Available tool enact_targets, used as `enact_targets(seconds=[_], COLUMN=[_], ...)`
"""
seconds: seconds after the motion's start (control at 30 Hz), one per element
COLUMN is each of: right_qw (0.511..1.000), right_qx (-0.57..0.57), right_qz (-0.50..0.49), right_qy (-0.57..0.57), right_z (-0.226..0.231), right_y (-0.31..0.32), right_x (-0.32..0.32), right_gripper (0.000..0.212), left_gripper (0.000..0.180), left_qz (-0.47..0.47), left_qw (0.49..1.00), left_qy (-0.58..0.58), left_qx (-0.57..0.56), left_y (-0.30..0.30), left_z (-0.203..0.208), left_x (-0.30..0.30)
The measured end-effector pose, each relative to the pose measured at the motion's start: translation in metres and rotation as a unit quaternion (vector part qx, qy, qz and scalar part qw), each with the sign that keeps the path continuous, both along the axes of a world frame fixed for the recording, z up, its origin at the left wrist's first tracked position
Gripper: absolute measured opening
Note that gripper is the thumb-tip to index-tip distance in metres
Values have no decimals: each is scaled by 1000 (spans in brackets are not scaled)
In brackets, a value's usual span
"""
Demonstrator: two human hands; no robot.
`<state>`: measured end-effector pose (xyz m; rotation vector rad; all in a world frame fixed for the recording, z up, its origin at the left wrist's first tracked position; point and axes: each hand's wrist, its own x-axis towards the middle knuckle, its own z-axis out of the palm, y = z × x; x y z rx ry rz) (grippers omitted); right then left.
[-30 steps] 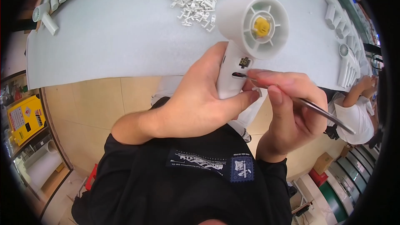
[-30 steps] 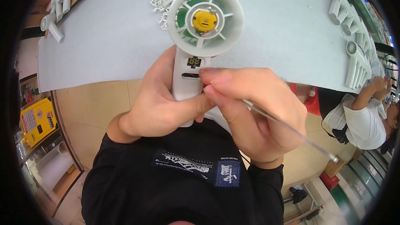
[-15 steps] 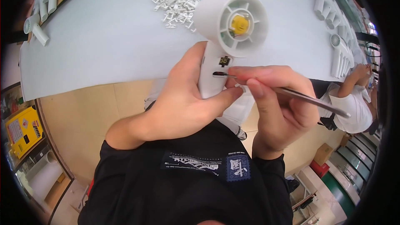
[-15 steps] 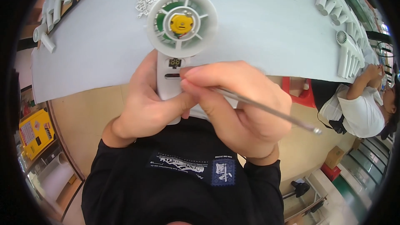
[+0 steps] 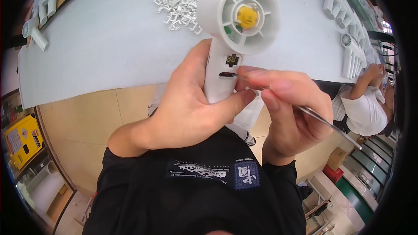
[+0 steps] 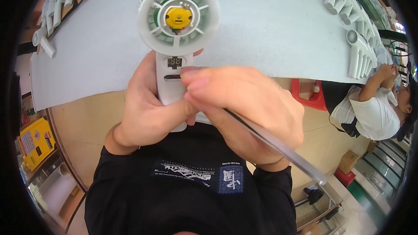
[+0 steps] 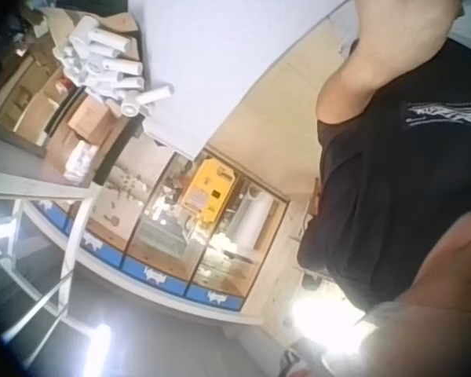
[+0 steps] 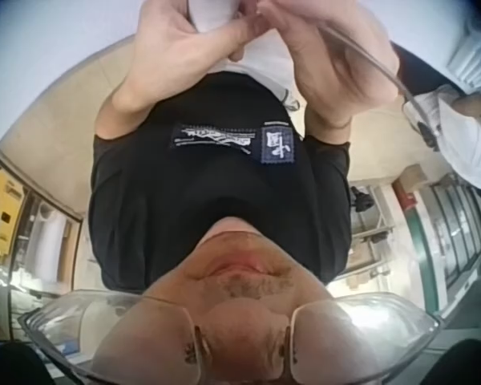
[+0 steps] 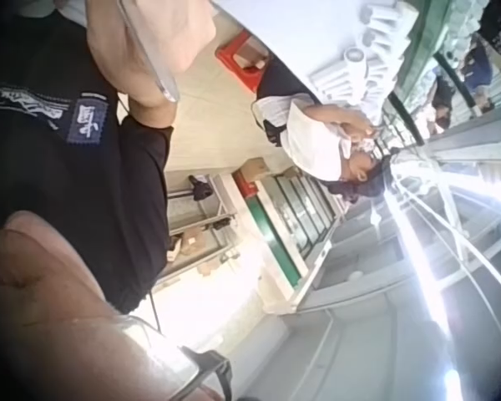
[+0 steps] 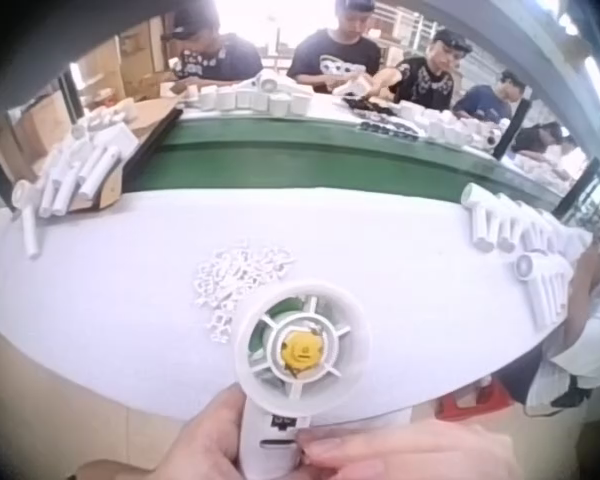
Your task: Assembling the components of small portable hand fans at a factory workstation.
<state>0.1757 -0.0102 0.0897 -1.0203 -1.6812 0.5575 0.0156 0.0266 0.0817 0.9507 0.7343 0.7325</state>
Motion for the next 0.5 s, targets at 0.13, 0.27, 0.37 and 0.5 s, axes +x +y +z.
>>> enact_targets(seconds=[0.13,0.27,0.37,0.5], right_qw=[1000,1000,1000,999], right_qx=[-1,1,-2,-8], right_qz=[9,10,12,5], right_qy=[12,14,26,34], right_z=[-2,-3,-4,-4], right_y=[0,0,0,0], right_x=[0,-1,-1,-1], right_gripper=[16,16,16,16], left_gripper=[54,54,56,60], left_qz=[-20,-9,-6,-2], left_qw=[1000,1000,1000,999], left_qy=[4,-5,2,40], left_qx=[-1,5,2,27], left_y=[1,-1,-2,-4], left_z=[-3,-3,-5,-6], left_x=[-2,-1,-1,-2])
